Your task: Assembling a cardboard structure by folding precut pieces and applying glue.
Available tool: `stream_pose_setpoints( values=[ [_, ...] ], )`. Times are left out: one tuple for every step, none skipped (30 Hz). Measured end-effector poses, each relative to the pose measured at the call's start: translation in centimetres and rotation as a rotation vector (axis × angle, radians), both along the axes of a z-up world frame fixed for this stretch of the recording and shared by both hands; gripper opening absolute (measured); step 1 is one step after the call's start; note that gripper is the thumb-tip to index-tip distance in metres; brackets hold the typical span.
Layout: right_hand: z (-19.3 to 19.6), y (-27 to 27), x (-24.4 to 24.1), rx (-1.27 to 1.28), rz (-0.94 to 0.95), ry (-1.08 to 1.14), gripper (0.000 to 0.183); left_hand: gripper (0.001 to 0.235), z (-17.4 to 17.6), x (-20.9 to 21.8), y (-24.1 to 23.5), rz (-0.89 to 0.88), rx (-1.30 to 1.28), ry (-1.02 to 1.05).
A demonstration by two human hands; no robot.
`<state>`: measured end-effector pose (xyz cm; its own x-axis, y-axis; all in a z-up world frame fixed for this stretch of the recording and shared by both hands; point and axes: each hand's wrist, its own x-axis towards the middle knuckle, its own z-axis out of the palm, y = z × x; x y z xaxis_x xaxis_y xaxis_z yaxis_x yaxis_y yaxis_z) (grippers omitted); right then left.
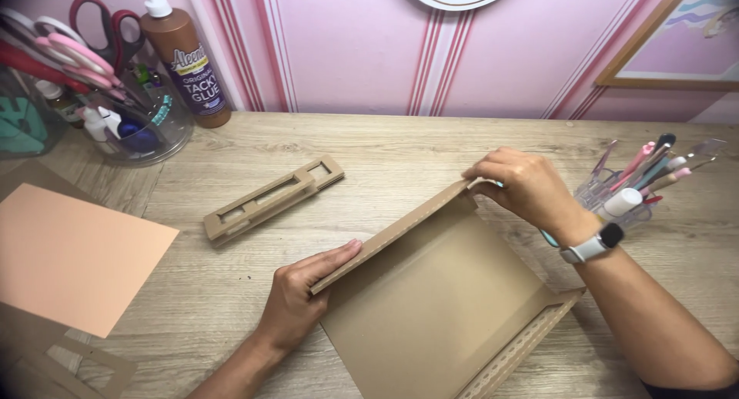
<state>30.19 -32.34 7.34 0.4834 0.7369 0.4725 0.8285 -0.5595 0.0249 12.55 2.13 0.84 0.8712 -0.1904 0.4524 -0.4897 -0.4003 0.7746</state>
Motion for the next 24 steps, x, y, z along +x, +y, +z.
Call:
stream_pose_setpoints(
  values=[
    [0.4, 0.0, -0.3, -0.051, -0.058, 0.012, 0.038, 0.096, 0.0, 0.0, 0.0, 0.007, 0.006, -0.003],
    [1.2, -0.3, -1.5, -0.052, -0.064, 0.009, 0.038, 0.096, 0.1, 0.0, 0.1, 0.001, 0.006, -0.006],
    [2.0, -0.6, -2.7, -0.038, -0.209, -0.012, 0.047, 0.096, 0.2, 0.0, 0.3, 0.005, 0.006, -0.012],
    [2.8, -1.2, -4.0, -0.032, -0.356, -0.029, 0.057, 0.096, 0.0, -0.2, 0.1, 0.006, 0.000, -0.011],
    [2.2, -3.7, -4.3, -0.039, -0.364, -0.027, 0.057, 0.096, 0.1, 0.0, 0.0, -0.001, -0.007, -0.008],
    [1.5, -6.0, -4.6, 0.007, -0.600, -0.094, 0.041, 0.096, 0.1, -0.1, 0.0, 0.006, 0.004, -0.012],
    [0.8, -8.3, -5.1, 0.055, -0.832, -0.166, 0.038, 0.096, 0.2, -0.2, 0.0, 0.013, 0.015, -0.016],
    [1.3, -8.9, -5.9, 0.054, -0.831, -0.159, 0.038, 0.096, 0.0, -0.2, -0.2, 0.015, 0.016, -0.009],
    [2.0, -9.4, -6.8, -0.012, -1.095, 0.017, 0.056, 0.098, 0.0, -0.2, -0.3, 0.021, 0.040, -0.007],
    [2.7, -9.7, -7.3, -0.076, -1.348, 0.192, 0.074, 0.100, 0.1, -0.4, -0.3, 0.038, 0.063, -0.007],
    [1.7, -10.5, -7.2, -0.079, -1.335, 0.197, 0.074, 0.100, 0.2, -0.3, -0.4, 0.050, 0.066, -0.002],
    [0.6, -11.2, -6.9, -0.051, -1.287, 0.200, 0.071, 0.099, 0.1, -0.4, -0.4, 0.030, 0.066, -0.007],
    [-0.6, -11.8, -6.6, -0.023, -1.239, 0.204, 0.068, 0.098, 0.1, -0.5, -0.3, 0.009, 0.067, -0.012],
    [-2.8, -13.8, -5.3, -0.028, -1.221, 0.209, 0.068, 0.098, 0.1, -0.5, -0.3, 0.028, 0.068, -0.006],
    [-5.0, -15.7, -4.0, 0.211, -1.097, 0.225, 0.048, 0.100, 0.0, -0.4, -0.3, 0.011, 0.075, -0.033],
    [-7.5, -17.7, -2.9, 0.451, -0.968, 0.250, 0.031, 0.102, -0.1, -0.6, -0.2, -0.009, 0.083, -0.055],
    [-11.6, -22.9, 1.6, 0.445, -0.955, 0.264, 0.031, 0.102, -0.3, -0.7, -0.3, 0.007, 0.086, -0.043],
    [-15.7, -27.6, 5.2, 0.621, -0.947, 0.386, 0.033, 0.100, -0.4, -0.7, -0.3, 0.007, 0.093, -0.080],
    [-19.8, -31.4, 8.0, 0.800, -0.929, 0.515, 0.039, 0.098, -0.5, -0.6, -0.4, 0.006, 0.102, -0.116],
    [-17.0, -28.0, 6.1, 0.795, -0.917, 0.526, 0.039, 0.098, -0.6, -0.6, -0.5, 0.021, 0.104, -0.110],
    [-14.1, -24.7, 4.2, 0.731, -0.884, 0.618, 0.031, 0.097, -0.7, -0.6, -0.6, 0.036, 0.134, -0.136],
    [-11.2, -21.4, 2.1, 0.664, -0.849, 0.707, 0.030, 0.096, -0.8, -0.6, -0.7, 0.053, 0.164, -0.162],
    [-7.8, -13.3, -1.5, 0.657, -0.836, 0.715, 0.030, 0.096, -1.0, -0.8, -0.7, 0.068, 0.166, -0.157],
    [-5.0, -6.4, -7.5, 0.701, -0.679, 0.634, 0.033, 0.094, -1.2, -0.8, -0.8, 0.068, 0.178, -0.184]
  ],
)
